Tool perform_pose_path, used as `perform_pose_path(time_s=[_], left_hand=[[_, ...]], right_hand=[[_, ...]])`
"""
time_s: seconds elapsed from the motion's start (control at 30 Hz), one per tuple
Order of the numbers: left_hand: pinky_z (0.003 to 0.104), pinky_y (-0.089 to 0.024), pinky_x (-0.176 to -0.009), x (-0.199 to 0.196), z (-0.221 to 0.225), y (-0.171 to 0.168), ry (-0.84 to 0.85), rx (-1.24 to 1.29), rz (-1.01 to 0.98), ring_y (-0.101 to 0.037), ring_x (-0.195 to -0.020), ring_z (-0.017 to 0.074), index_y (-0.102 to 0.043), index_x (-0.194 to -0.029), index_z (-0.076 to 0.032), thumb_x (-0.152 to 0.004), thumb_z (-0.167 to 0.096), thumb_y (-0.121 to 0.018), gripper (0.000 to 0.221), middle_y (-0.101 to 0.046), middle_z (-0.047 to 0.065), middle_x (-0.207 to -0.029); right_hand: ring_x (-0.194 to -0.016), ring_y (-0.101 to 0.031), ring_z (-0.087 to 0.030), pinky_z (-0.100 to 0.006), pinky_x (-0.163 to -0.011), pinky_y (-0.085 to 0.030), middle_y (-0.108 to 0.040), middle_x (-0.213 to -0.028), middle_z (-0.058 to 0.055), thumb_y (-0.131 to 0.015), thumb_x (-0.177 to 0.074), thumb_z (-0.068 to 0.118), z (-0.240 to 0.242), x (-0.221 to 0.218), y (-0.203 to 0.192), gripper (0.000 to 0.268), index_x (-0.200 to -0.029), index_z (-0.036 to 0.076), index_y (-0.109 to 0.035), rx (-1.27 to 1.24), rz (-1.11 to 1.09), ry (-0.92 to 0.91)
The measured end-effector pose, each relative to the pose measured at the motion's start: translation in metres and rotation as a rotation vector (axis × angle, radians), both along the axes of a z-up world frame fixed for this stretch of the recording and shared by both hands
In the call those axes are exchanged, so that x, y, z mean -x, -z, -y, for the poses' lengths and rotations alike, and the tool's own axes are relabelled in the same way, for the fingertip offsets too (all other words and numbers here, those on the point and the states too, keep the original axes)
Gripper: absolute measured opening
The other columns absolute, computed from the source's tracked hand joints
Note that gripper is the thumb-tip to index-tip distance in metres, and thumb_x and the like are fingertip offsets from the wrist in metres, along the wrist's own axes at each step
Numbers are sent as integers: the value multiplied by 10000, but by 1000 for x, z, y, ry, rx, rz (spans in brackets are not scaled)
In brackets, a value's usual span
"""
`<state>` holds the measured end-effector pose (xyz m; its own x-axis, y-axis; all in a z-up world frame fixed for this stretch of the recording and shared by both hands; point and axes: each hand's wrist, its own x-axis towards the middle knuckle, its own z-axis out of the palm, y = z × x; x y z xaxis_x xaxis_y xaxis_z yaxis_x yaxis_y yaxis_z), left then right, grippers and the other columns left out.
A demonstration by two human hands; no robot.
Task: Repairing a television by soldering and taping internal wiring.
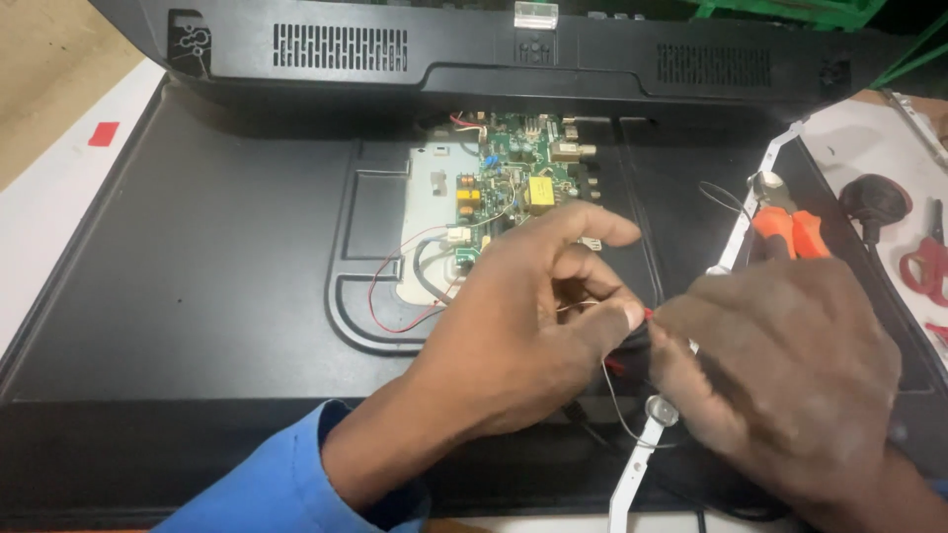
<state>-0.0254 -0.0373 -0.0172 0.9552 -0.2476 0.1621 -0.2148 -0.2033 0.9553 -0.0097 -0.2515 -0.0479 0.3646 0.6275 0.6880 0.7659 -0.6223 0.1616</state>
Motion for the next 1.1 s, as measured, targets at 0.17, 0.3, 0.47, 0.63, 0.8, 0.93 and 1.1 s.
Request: perform_pose_path(time_s=[0.17,0.3,0.47,0.63,0.8,0.93,1.1], left_hand=[[306,-572,-813,5,4,-10,-82,140,-328,-683,-781,148,-544,-1203,-103,-875,-77,-685,358,-723,25,-774],[315,-517,-715,3,5,2,-112,330,-348,-540,-681,150,-475,-1120,-111,-867,-20,-680,338,-516,17,-673],[284,-496,-682,-1,-1,1,-60,211,-170,-637,-738,135,-476,-1116,-113,-848,-164,-668,334,-781,78,-884],[271,-423,-554,2,-4,-6,-58,4,-15,-498,-575,84,-505,-1165,-128,-871,-247,-630,341,-794,-24,-861],[256,-354,-460,2,-3,-5,-62,2,42,-381,-461,68,-533,-1157,-126,-880,-243,-617,313,-786,-44,-831],[287,-516,-645,2,-3,-4,-26,53,34,-684,-778,104,-534,-1232,-127,-848,-293,-631,429,-793,-6,-933],[247,-381,-492,2,-3,-3,-64,42,27,-453,-514,55,-574,-1208,-126,-858,-252,-644,378,-799,-39,-873]], right_hand=[[-812,-642,-344,-400,-689,-539,-746,-952,-137,-791,-932,105,4,-7,2,144,-934,-39,-790,40,264,-245],[-685,-668,-275,-363,-556,-491,-729,-862,-129,-751,-920,54,8,-15,7,134,-843,-55,-743,95,292,-320],[-837,-666,-326,-449,-794,-504,-736,-974,-169,-728,-926,123,-1,-2,-5,210,-1029,-54,-683,-180,-64,-100],[-669,-640,-116,-237,-624,-482,-718,-790,-23,-609,-964,182,-13,9,-23,170,-891,73,-717,-373,-577,54],[-697,-661,-110,-253,-704,-504,-725,-767,10,-661,-927,174,-9,3,-20,116,-873,92,-723,-339,-694,23],[-673,-633,-106,-236,-660,-491,-711,-773,14,-645,-952,233,-9,4,-21,177,-886,97,-737,-390,-752,71],[-710,-649,-109,-251,-705,-492,-726,-796,16,-646,-948,242,-10,4,-22,185,-891,104,-755,-364,-763,101]])
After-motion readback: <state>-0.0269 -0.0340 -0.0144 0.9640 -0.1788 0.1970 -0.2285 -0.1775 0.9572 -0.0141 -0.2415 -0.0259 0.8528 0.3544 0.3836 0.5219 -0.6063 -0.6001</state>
